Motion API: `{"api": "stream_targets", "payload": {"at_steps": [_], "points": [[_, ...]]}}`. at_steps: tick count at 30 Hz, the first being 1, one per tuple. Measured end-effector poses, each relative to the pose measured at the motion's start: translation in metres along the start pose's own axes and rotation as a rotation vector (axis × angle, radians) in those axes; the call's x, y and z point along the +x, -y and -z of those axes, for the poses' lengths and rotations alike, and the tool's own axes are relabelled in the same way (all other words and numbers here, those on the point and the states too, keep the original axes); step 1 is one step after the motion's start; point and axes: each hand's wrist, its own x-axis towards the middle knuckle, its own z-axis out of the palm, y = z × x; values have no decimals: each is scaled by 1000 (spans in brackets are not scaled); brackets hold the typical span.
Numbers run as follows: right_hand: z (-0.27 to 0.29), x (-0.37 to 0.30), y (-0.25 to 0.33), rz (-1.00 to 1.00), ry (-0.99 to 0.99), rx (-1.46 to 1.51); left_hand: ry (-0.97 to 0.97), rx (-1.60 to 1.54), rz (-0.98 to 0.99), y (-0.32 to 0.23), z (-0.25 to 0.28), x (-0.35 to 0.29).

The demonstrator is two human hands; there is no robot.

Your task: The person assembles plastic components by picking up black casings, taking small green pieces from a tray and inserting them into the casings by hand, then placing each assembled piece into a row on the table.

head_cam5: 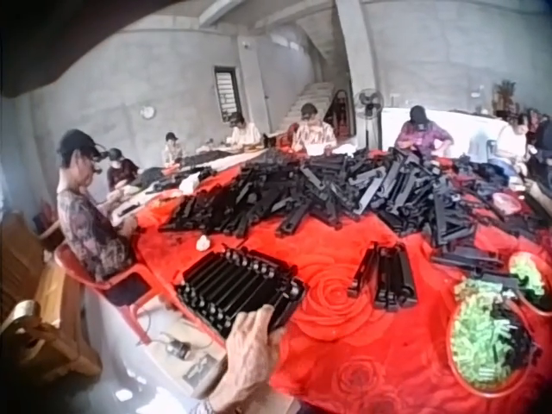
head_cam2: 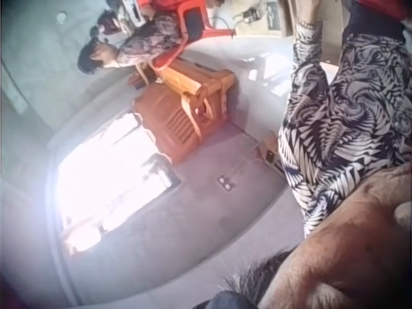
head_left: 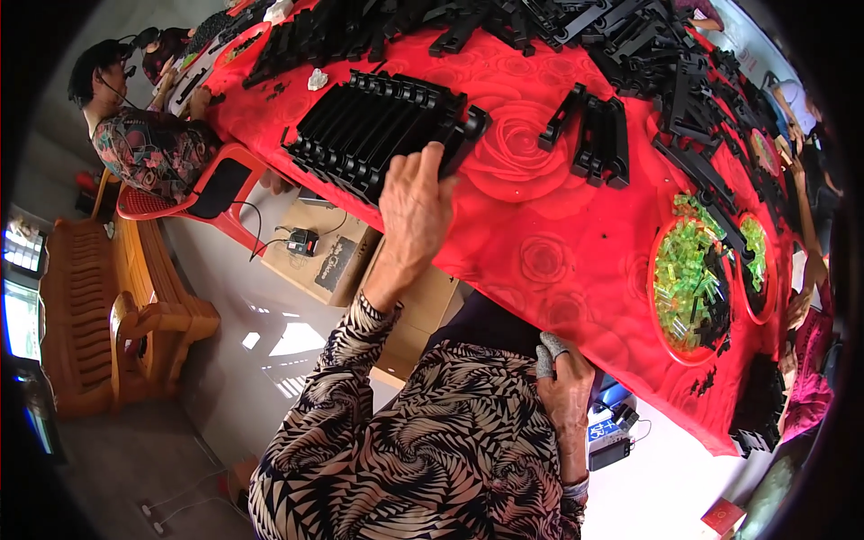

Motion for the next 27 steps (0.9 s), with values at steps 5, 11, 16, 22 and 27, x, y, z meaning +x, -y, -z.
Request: {"api": "stream_targets", "payload": {"at_steps": [5, 11, 16, 22, 27], "points": [[2, -4, -4, 12, 95, -9, -26, 158, -91, 17, -7, 23], [4, -3, -2, 32, 88, -17, -1, 226, -45, 32, -20, 32], [5, -5, -6, 27, 150, 1, 0, 265, -92, 40, -29, 33], [6, -6, -6, 15, 191, -15, -44, 310, -116, 46, -35, 34], [4, -10, -7, 12, 203, -28, -64, 349, -102, 44, -34, 33]]}}
